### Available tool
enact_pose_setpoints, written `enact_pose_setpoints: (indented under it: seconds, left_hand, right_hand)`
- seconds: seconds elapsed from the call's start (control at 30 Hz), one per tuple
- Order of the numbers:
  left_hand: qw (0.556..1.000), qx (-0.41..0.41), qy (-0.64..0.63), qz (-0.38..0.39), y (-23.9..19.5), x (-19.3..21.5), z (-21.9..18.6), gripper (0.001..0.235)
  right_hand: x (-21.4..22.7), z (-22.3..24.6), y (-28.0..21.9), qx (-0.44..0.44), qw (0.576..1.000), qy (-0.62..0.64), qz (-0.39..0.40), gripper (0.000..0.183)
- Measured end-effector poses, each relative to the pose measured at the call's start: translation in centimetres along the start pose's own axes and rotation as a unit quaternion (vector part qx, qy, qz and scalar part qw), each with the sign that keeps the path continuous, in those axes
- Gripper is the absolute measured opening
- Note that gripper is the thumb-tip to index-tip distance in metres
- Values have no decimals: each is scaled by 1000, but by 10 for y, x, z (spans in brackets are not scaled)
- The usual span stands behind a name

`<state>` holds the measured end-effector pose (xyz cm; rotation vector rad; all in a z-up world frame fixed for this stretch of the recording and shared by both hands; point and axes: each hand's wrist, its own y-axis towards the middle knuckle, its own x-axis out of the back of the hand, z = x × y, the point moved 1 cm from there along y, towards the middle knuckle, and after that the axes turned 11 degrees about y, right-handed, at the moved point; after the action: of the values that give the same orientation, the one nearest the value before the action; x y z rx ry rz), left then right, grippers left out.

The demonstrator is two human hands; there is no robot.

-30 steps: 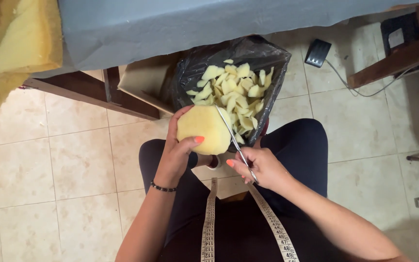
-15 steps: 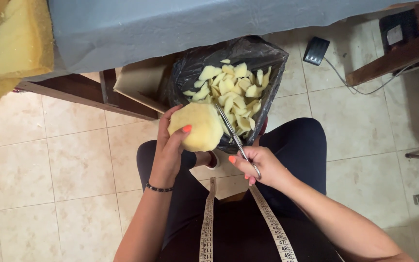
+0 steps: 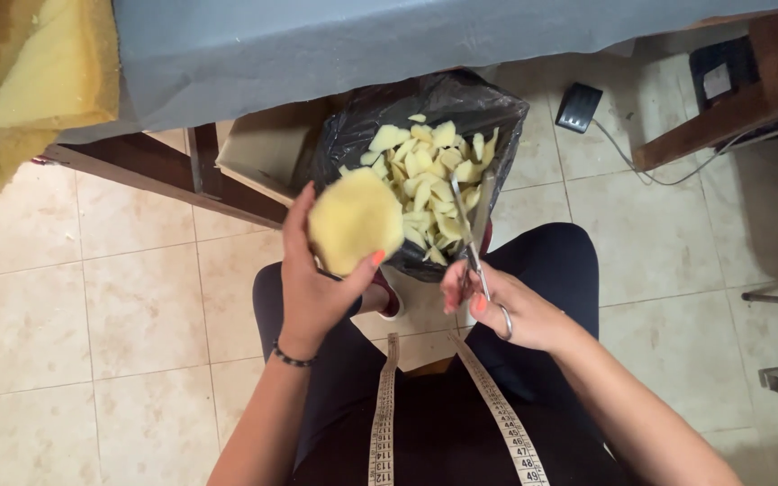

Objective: Using scissors to cut a large piece of yellow foam into many small pieces and collecting them in a box.

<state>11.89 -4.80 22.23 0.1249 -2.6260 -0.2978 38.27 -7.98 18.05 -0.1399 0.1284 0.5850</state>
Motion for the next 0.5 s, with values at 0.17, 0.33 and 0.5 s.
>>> enact_pose_setpoints:
  seconds: [0.17,0.33,0.5]
  left_hand:
    - [895,-359,258,-61,-15,-32,15,49]
    - [820,-452,340,-87,-26,-47,-8,32]
    - [959,-261,108,29,-22,-30,-15,52]
  right_hand:
    - [-10,-17,16,14,990,91,-110,78]
    - [-12,-38,29,5,948,184,-261,40]
    - [-7,-28,25,13,925,229,-303,41]
